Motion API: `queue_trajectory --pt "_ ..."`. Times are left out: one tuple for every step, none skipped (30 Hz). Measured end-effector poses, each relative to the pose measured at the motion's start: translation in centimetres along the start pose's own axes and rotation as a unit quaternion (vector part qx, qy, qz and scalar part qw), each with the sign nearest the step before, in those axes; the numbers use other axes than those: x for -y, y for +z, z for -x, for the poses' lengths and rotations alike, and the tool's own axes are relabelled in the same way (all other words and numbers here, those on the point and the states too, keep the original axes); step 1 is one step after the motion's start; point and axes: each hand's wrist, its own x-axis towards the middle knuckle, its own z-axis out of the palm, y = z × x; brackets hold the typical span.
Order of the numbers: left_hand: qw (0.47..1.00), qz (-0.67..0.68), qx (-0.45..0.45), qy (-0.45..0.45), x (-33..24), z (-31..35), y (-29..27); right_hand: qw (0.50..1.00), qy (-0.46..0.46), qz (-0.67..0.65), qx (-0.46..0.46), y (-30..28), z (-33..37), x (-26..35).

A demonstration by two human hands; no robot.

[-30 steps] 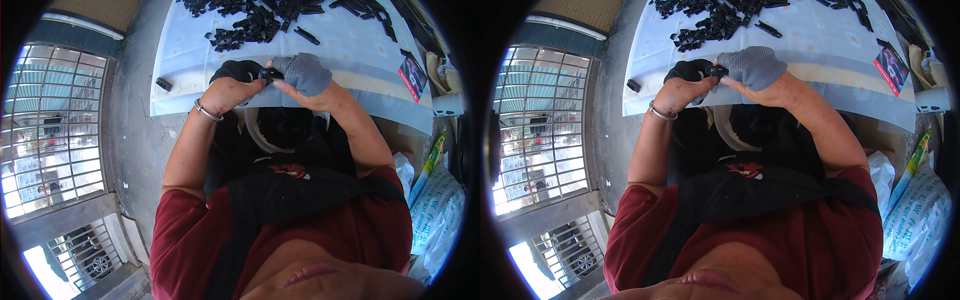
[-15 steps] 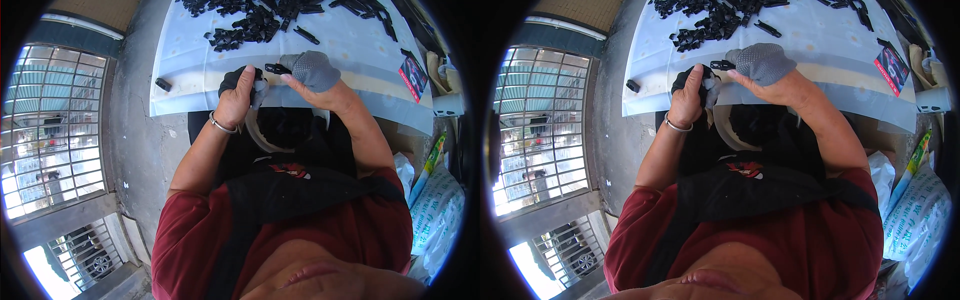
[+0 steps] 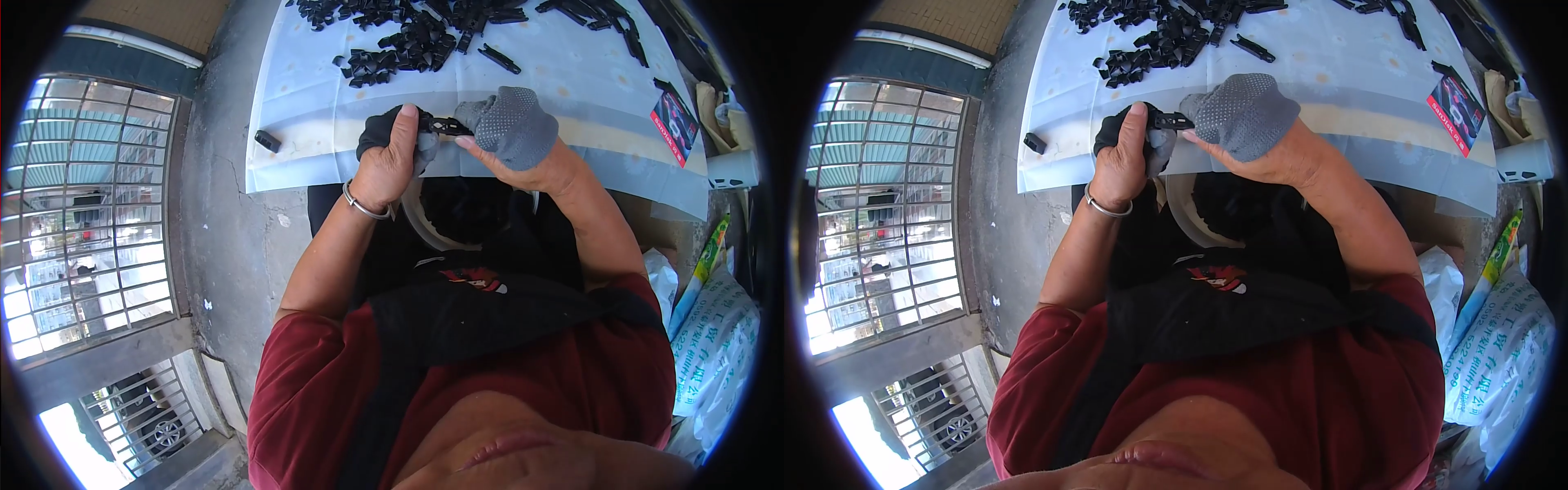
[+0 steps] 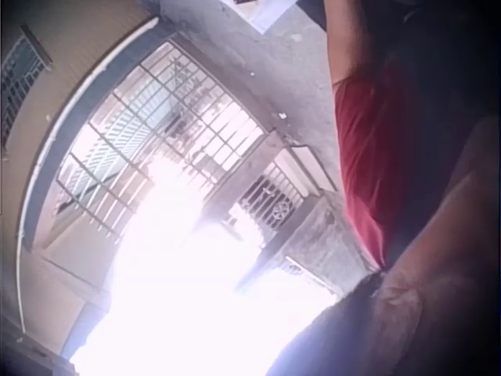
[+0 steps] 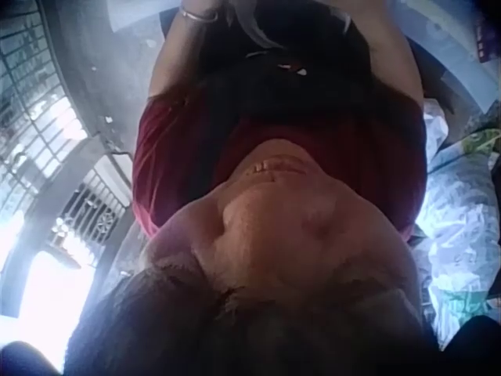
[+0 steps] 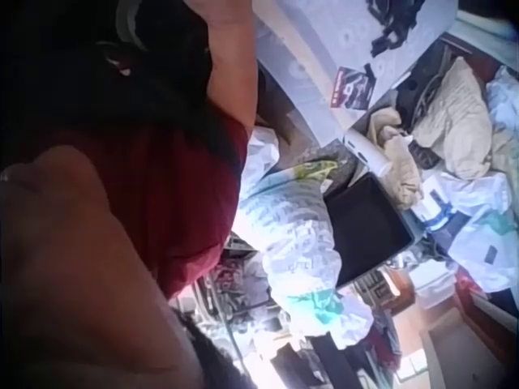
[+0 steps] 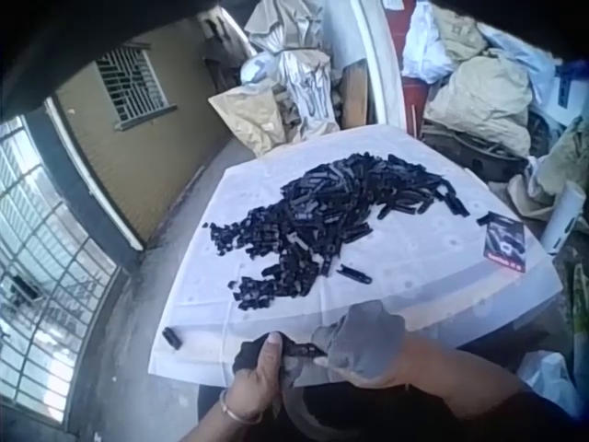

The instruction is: Attaching small black plastic components to a long strap at a workstation.

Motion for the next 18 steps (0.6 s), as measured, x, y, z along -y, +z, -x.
queue_trajectory --pt "0.999 0.018 0.016 -0.034 0.1 -0.1 -0.2 1.0 -0.003 -0.013 0.009 0.1 0.2 -0.4" --pt "0.999 0.018 0.015 -0.033 0.1 -0.2 -0.1 0.999 -0.006 -0.026 0.017 0.2 0.3 -0.6" --pt "1.0 0.002 0.014 -0.008 0.3 -0.2 -0.1 0.999 -0.005 -0.027 0.018 0.1 0.3 -0.5" --pt "1.0 -0.015 0.013 0.017 0.3 -0.2 0.0 1.0 -0.019 -0.013 0.014 0.0 0.1 -0.4" --pt "1.0 -0.015 0.013 0.016 0.3 -0.1 -0.1 0.999 -0.032 0.001 0.01 -0.1 0.1 -0.3" --pt "1.0 -0.018 0.018 0.005 0.2 -0.1 -0.1 0.999 -0.032 0.002 0.01 0.0 0.1 -0.4" --pt "0.999 -0.021 0.023 -0.005 0.1 -0.2 -0.1 1.0 -0.018 -0.018 0.011 0.2 0.3 -0.4" --pt "0.999 -0.021 0.024 -0.004 0.0 -0.3 -0.1 0.999 -0.005 -0.039 0.013 0.4 0.3 -0.5" --pt "0.995 -0.093 0.019 0.038 -0.1 -0.3 0.0 0.999 -0.005 -0.039 0.014 0.5 0.3 -0.4" --pt "0.983 -0.164 0.014 0.081 -0.1 -0.3 0.1 0.999 -0.045 0.018 0.016 0.7 0.2 -0.2" --pt "0.983 -0.165 0.013 0.08 0.0 -0.2 0.3 0.993 -0.084 0.076 0.018 1.0 0.1 0.0" --pt "0.971 -0.209 -0.009 0.112 0.1 -0.1 0.7 0.993 -0.084 0.076 0.018 1.5 0.2 0.2" --pt "0.956 -0.252 -0.031 0.143 0.2 0.0 1.0 0.997 -0.064 0.03 0.018 2.2 0.4 0.4" --pt "0.968 -0.22 -0.022 0.121 0.1 0.3 1.2 0.999 -0.045 -0.015 0.018 2.7 0.6 0.5" --pt "0.968 -0.219 -0.023 0.122 0.2 0.3 1.0 0.999 -0.045 -0.014 0.018 2.9 0.7 0.6" --pt "0.967 -0.23 0.01 0.111 0.5 0.4 0.6 0.998 -0.03 0.006 0.051 3.0 0.7 0.7" --pt "0.965 -0.239 0.043 0.099 0.8 0.4 0.0 0.996 -0.015 0.026 0.085 3.0 0.8 0.7" --pt "0.964 -0.237 0.09 0.081 1.1 0.2 -0.9 0.996 -0.015 0.026 0.085 2.8 0.6 0.7"
